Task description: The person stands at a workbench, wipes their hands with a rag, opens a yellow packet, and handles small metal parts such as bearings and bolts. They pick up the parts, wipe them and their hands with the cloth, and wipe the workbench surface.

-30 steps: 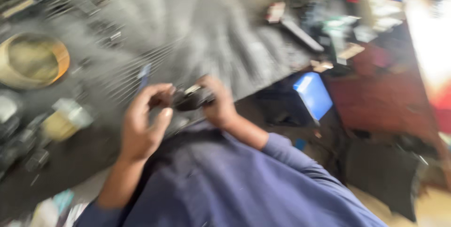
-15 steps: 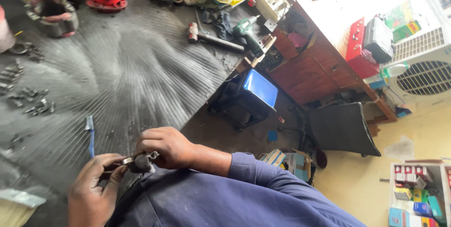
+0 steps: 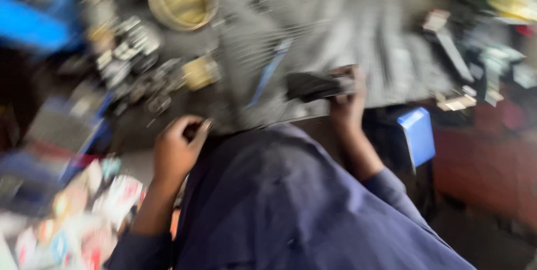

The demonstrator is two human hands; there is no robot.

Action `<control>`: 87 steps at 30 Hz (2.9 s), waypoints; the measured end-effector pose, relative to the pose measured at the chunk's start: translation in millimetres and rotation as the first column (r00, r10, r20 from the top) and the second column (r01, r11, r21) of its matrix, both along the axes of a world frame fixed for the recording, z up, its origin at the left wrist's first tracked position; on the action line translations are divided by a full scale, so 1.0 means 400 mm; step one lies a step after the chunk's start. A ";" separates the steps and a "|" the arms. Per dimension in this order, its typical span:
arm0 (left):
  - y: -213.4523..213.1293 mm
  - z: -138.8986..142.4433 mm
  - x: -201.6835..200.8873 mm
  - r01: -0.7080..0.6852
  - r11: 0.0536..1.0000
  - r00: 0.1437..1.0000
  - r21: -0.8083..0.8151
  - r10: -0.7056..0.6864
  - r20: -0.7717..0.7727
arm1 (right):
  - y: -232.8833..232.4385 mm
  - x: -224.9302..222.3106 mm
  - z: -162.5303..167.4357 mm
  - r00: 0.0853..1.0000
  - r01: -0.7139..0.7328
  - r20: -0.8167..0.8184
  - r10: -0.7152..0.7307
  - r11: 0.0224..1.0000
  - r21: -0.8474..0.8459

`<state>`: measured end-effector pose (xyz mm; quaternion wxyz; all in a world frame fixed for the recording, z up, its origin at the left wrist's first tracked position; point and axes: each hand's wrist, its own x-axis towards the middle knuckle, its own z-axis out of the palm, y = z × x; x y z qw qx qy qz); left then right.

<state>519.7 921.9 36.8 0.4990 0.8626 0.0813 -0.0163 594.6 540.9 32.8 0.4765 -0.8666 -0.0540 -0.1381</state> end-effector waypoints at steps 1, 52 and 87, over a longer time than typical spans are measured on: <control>0.018 -0.006 -0.015 -0.080 0.997 0.997 0.021 0.080 -0.023 | 0.004 0.008 -0.009 0.998 -0.007 -0.067 0.014 0.994 0.106; -0.388 0.012 0.215 0.005 0.856 0.910 0.517 -0.218 0.352 | -0.267 0.078 0.046 0.964 0.192 -0.241 -0.111 0.919 0.345; -0.397 0.080 0.110 0.086 0.991 0.982 0.104 -0.102 0.159 | -0.102 0.102 0.046 0.754 0.372 -0.466 0.462 0.284 0.884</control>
